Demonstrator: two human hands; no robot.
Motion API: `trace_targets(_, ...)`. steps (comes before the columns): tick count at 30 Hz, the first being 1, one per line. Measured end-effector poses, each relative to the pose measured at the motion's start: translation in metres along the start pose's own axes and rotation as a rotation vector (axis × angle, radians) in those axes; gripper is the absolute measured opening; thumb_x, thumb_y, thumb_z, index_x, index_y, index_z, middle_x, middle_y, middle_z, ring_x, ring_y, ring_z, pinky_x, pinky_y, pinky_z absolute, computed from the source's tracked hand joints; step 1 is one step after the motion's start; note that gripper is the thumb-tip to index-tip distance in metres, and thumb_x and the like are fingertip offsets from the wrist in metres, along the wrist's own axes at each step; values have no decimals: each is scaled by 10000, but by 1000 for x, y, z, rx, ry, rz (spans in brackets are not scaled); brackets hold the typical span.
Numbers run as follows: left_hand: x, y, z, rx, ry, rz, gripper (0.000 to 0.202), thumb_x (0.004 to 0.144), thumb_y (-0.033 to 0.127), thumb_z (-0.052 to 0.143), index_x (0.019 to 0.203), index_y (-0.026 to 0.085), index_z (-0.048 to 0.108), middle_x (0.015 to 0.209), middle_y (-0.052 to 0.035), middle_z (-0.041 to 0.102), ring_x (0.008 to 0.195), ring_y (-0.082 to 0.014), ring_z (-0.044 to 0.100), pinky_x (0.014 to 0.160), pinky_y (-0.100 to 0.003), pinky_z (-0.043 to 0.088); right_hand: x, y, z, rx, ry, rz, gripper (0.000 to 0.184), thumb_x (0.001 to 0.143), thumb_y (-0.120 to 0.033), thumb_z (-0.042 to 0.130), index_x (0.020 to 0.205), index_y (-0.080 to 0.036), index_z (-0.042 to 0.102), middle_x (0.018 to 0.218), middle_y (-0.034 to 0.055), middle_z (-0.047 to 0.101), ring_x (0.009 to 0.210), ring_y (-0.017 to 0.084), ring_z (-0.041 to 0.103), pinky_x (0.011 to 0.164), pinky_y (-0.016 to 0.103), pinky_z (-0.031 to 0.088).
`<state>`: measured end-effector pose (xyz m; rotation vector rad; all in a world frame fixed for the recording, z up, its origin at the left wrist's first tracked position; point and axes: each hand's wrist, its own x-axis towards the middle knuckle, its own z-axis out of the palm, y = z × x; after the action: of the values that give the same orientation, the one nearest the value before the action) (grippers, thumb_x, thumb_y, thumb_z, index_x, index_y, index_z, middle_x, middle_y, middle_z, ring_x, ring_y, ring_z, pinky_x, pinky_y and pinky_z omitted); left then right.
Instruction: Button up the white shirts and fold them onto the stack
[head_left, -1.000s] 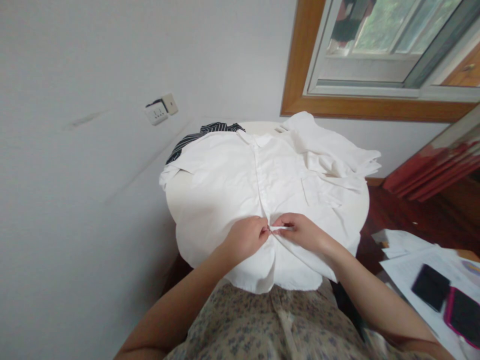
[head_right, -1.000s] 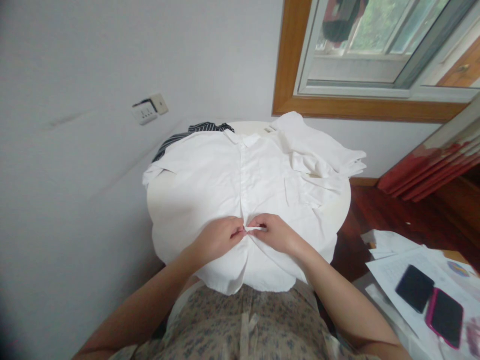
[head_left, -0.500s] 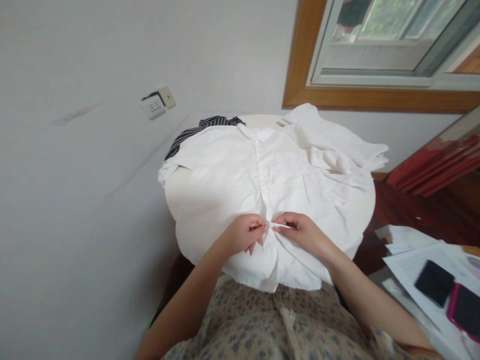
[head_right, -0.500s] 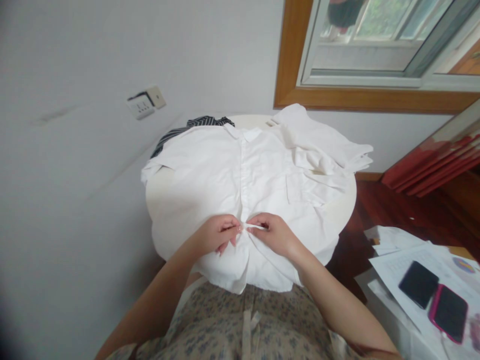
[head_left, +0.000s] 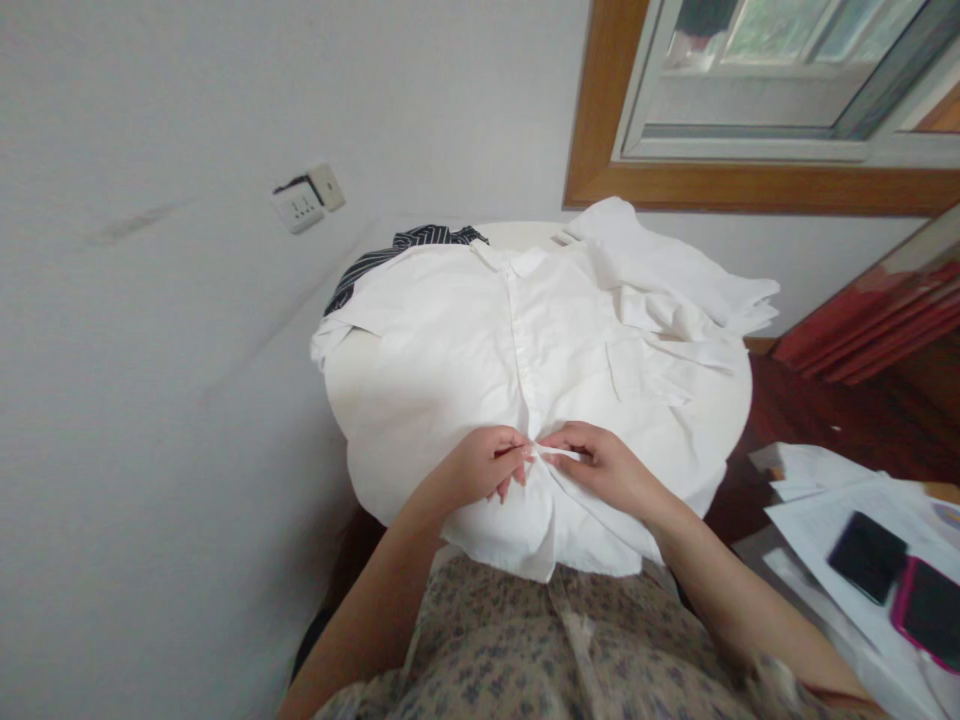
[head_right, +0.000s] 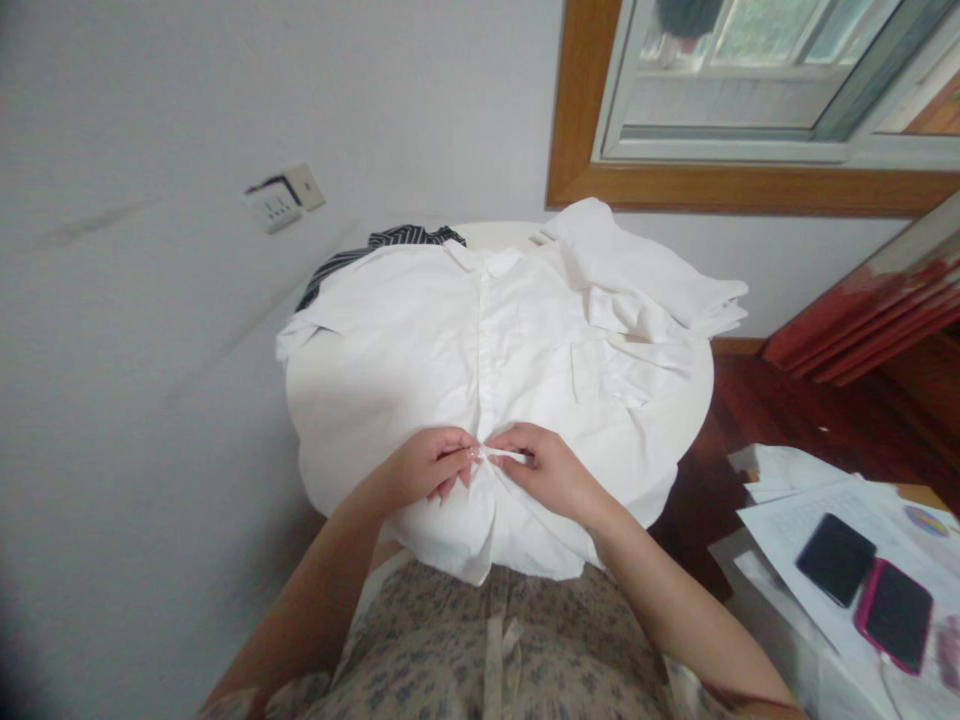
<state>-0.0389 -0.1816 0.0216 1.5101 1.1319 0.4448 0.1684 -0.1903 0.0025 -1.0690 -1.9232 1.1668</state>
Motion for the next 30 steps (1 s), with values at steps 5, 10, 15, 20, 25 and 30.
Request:
trace_targets(5, 3, 0, 1, 4, -34, -46, 226, 839, 350, 491, 730, 160, 549, 558, 41, 571, 356, -50, 456, 364, -166, 373, 6, 0, -7, 76, -122, 93, 302, 913, -385, 514, 934, -176, 731, 884, 44, 711, 822, 166, 625, 780, 293, 484)
trace_targets(10, 4, 1, 0, 37, -75, -46, 252, 836, 392, 477, 727, 170, 522, 558, 39, 574, 362, -61, 480, 366, -171, 385, 24, 3, -13, 398, -280, 373, 224, 744, -349, 698, 864, -160, 707, 762, -1, 680, 733, 122, 627, 775, 287, 517)
trace_targets(15, 4, -3, 0, 49, -58, -41, 237, 826, 371, 482, 702, 171, 511, 529, 44, 552, 351, -66, 466, 358, -177, 368, 34, -2, -16, 414, -277, 489, 213, 632, -228, 760, 818, -158, 682, 734, -31, 649, 631, 76, 599, 634, 214, 511)
trace_targets(20, 4, -5, 1, 46, -37, -33, 189, 831, 324, 462, 741, 168, 521, 564, 48, 556, 348, -55, 461, 350, -165, 365, 38, 0, -18, 301, -281, 512, 199, 651, -254, 733, 815, -148, 697, 607, -24, 620, 517, 74, 547, 479, 178, 413)
trace_targets(25, 3, -7, 2, 53, -26, -13, 155, 838, 304, 452, 787, 177, 525, 567, 60, 543, 353, -65, 474, 339, -169, 370, 34, 6, -17, 104, -227, 354, 173, 724, -275, 674, 821, -149, 743, 549, -33, 576, 475, 63, 453, 457, 187, 343)
trace_targets(30, 2, -14, 5, 95, -3, 26, 167, 866, 276, 407, 786, 183, 520, 584, 53, 568, 363, -66, 495, 355, -174, 388, 28, 8, -9, -28, -192, 142, 156, 804, -269, 633, 820, -164, 748, 692, 2, 658, 584, 91, 527, 556, 210, 391)
